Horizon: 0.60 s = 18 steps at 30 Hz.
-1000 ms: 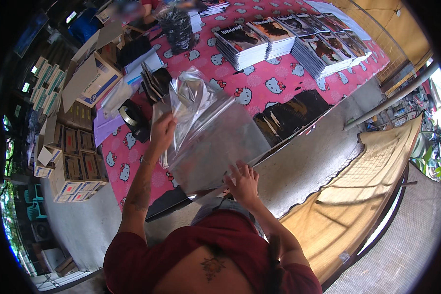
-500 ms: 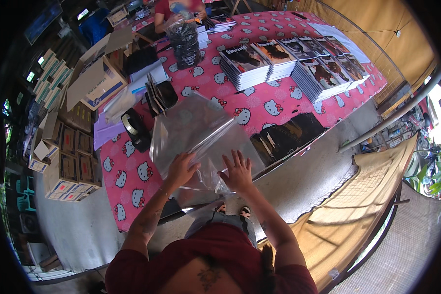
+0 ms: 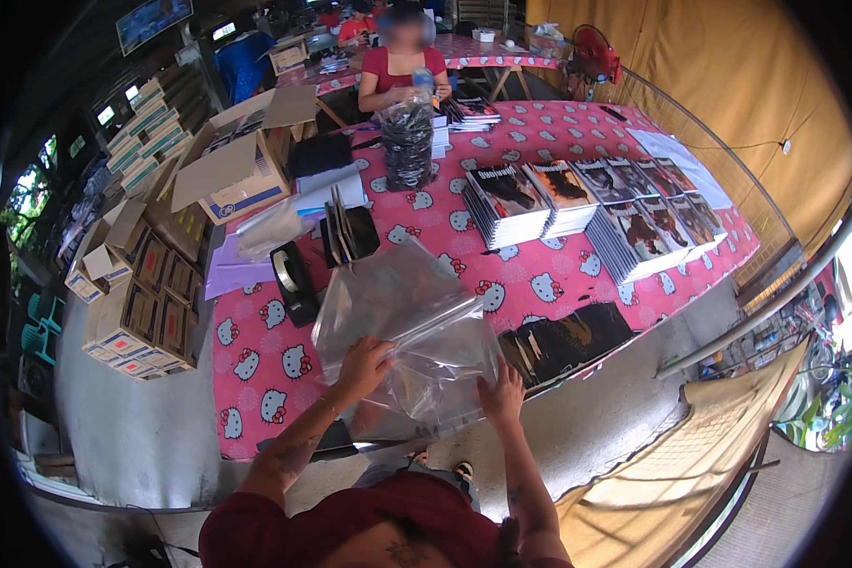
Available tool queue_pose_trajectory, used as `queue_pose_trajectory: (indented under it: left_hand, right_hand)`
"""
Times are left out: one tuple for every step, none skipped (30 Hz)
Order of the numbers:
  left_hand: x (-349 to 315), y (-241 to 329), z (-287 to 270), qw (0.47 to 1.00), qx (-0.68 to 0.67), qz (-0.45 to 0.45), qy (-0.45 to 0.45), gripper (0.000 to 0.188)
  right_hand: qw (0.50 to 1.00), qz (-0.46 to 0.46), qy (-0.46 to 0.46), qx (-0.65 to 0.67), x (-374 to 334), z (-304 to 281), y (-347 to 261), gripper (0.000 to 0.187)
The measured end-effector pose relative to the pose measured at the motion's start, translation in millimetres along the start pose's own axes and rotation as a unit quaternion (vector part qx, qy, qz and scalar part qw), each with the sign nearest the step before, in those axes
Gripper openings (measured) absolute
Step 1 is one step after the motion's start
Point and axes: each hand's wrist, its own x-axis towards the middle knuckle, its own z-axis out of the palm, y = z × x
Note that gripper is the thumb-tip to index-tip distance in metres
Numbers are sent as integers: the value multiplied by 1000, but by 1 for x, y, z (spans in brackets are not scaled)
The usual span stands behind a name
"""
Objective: The person organizes and packages spiral-bound books by hand at a table, placing them into plastic bags and sealing them with tape.
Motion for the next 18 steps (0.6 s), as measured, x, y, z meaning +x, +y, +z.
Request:
queue_pose_trajectory:
  left_hand:
    - [-1, 4, 1, 1000, 13, 1, -8, 35]
    - [-3, 12, -3, 1000, 25, 4, -15, 36]
    - [-3, 21, -6, 999, 37, 8, -24, 38]
    - [-7, 29, -10, 999, 40, 5, -20, 41]
    - [-10, 37, -14, 999, 42, 2, -17, 43]
    - [-13, 42, -15, 999, 44, 0, -14, 46]
    - [-16, 41, -15, 999, 12, -3, -31, 46]
    - [-20, 40, -15, 999, -19, -5, -48, 46]
    - [-22, 38, -15, 997, -51, -7, -65, 46]
    - [-19, 41, -20, 992, -70, -14, -107, 44]
    - [-14, 45, -26, 985, -88, -22, -149, 42]
    - [-12, 46, -30, 976, -106, -30, -189, 40]
    - [-18, 41, -28, 982, -106, -28, -153, 39]
    - [-19, 33, -24, 987, -105, -22, -116, 38]
    - [-23, 24, -22, 992, -102, -19, -77, 37]
    - [-26, 19, -20, 988, -123, -64, -71, 37]
    - [-26, 15, -21, 982, -144, -104, -65, 38]
    - [-24, 11, -24, 974, -163, -143, -59, 39]
  right_hand:
    - [1000, 6, -17, -6, -2, -5, 1, 69]
    - [999, 12, -30, -12, -2, -7, 4, 67]
    - [999, 11, -29, -8, 1, -10, 7, 65]
    - [999, 9, -33, -4, 2, -10, 13, 63]
    - [999, 7, -36, -1, 3, -10, 18, 61]
    - [999, -1, -32, -1, 3, -10, 23, 60]
    - [1000, -8, -29, 0, 2, -10, 24, 58]
    - [1000, -15, -26, 2, 3, -10, 25, 56]
    - [999, -44, -10, 20, 5, -9, 25, 57]
    - [997, -69, 8, 39, 6, -10, 22, 57]
    - [993, -96, 25, 59, 7, -10, 19, 57]
    - [993, -96, 20, 66, 10, -9, 14, 56]
    - [992, -100, 6, 72, 16, -8, 2, 55]
    - [991, -105, -4, 79, 25, -7, -7, 54]
    - [987, -125, -3, 101, 39, -4, -14, 55]
    - [982, -143, 0, 121, 58, 2, -16, 55]
    - [977, -159, 9, 141, 79, 6, -18, 56]
    - [983, -139, -1, 119, 103, 12, -21, 56]
